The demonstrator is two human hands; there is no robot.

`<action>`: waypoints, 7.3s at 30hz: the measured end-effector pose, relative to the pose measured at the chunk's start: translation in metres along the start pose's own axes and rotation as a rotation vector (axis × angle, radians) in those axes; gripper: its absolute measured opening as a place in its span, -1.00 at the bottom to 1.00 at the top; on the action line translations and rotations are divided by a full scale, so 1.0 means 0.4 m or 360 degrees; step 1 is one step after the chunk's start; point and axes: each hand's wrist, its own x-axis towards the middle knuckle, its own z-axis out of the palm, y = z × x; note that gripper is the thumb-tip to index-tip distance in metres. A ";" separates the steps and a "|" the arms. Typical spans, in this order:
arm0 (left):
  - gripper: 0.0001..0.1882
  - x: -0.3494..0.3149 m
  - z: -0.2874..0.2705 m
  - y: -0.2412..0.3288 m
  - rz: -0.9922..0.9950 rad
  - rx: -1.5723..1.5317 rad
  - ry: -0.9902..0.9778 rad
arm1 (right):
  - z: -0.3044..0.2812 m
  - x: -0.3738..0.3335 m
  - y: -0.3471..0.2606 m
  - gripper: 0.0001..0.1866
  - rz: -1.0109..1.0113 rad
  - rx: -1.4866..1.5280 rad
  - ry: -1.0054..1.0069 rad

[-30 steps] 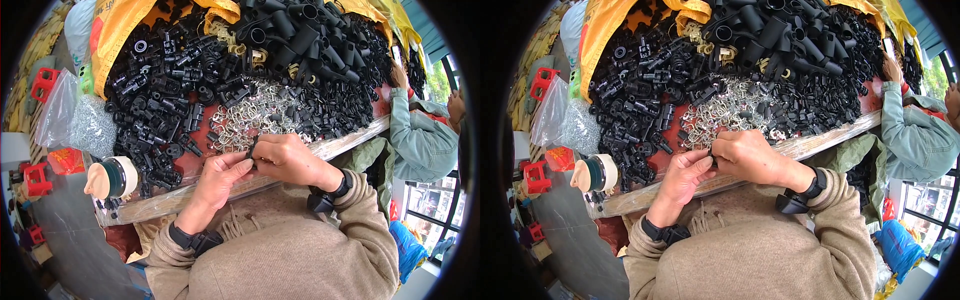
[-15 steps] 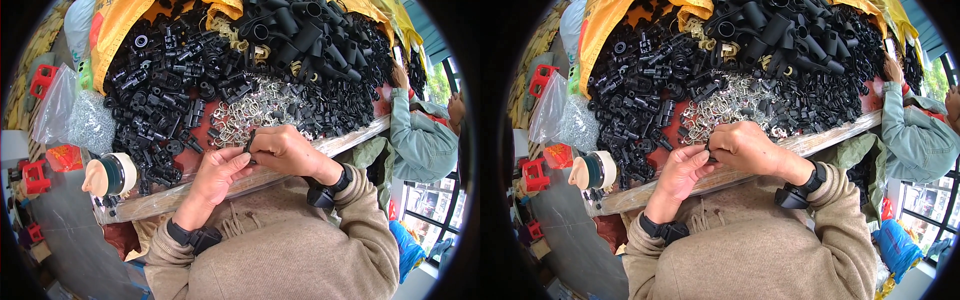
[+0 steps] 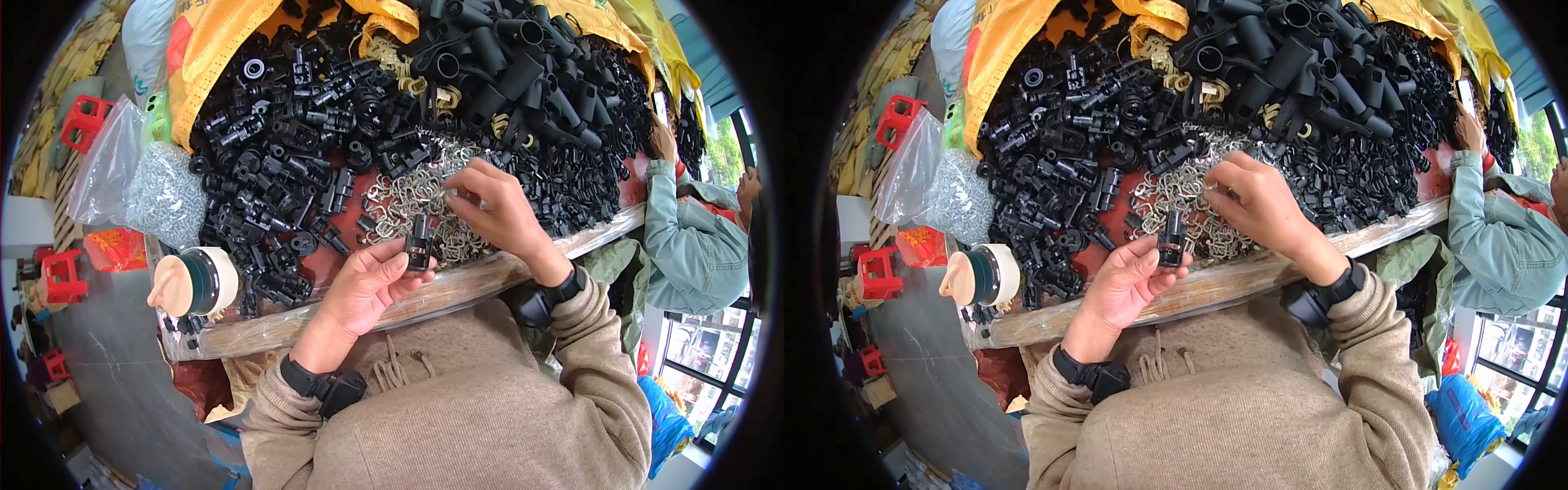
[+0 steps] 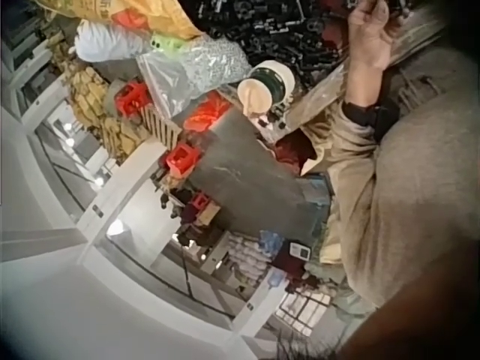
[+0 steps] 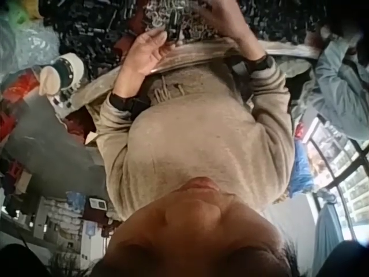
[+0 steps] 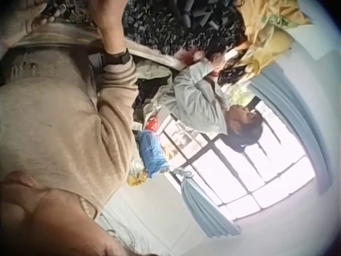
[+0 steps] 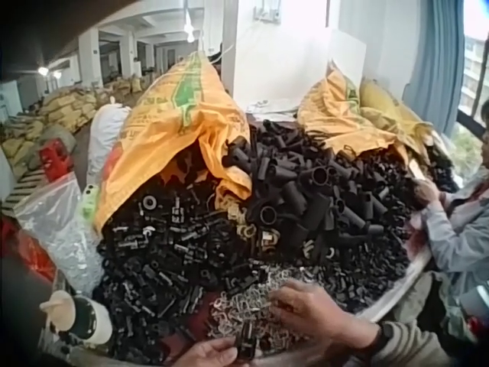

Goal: The person picks up a black plastic component and a small metal clip, fits the clip into the component, and then slides a larger black plastic sleeve over the assembly, repeating the process for multiple units.

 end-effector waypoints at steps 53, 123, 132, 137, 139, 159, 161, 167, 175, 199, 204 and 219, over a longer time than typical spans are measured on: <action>-0.72 0.030 0.022 -0.045 0.0522 -0.0088 -0.0024 | 0.042 -0.068 -0.023 -0.79 0.0262 0.0784 -0.0209; -0.73 -0.017 0.038 -0.018 0.0031 0.0049 0.0107 | 0.042 -0.086 -0.065 -0.79 0.0340 0.1049 -0.0342; -0.73 -0.019 0.036 -0.029 0.0015 0.0099 0.0139 | 0.032 -0.090 -0.075 -0.89 -0.0109 0.0344 -0.0226; -0.74 -0.020 0.041 -0.035 0.0036 0.0108 0.0161 | 0.024 -0.094 -0.106 -0.90 -0.0262 0.0029 -0.0214; -0.73 -0.018 0.044 -0.039 0.0053 0.0136 0.0172 | 0.025 -0.100 -0.113 -0.90 -0.0252 -0.0149 -0.0229; -0.73 -0.036 0.041 -0.015 0.0178 0.0320 0.0109 | -0.009 -0.048 0.001 -0.83 -0.0049 0.0338 -0.0346; -0.76 -0.039 0.034 -0.011 0.0225 0.0278 0.0169 | -0.049 -0.022 0.023 -0.83 -0.0151 -0.0253 -0.0057; -0.76 -0.023 0.020 -0.015 0.0201 0.0240 0.0148 | -0.094 0.017 0.130 -0.80 -0.0114 -0.1184 0.0326; -0.80 -0.025 0.018 -0.015 0.0241 0.0179 0.0178 | -0.114 0.001 0.121 -0.80 -0.0224 -0.0789 0.0222; -0.82 -0.005 0.016 -0.002 0.0284 0.0135 0.0289 | -0.100 0.024 0.162 -0.89 -0.0215 -0.1199 0.0388; -0.80 0.010 0.043 0.029 0.0252 0.0179 0.0333 | -0.097 0.046 0.153 -0.86 -0.0299 -0.1102 0.0526; -0.75 0.120 0.102 0.096 0.0038 0.0269 0.0156 | -0.110 0.008 0.017 -0.78 0.0618 0.1473 -0.0392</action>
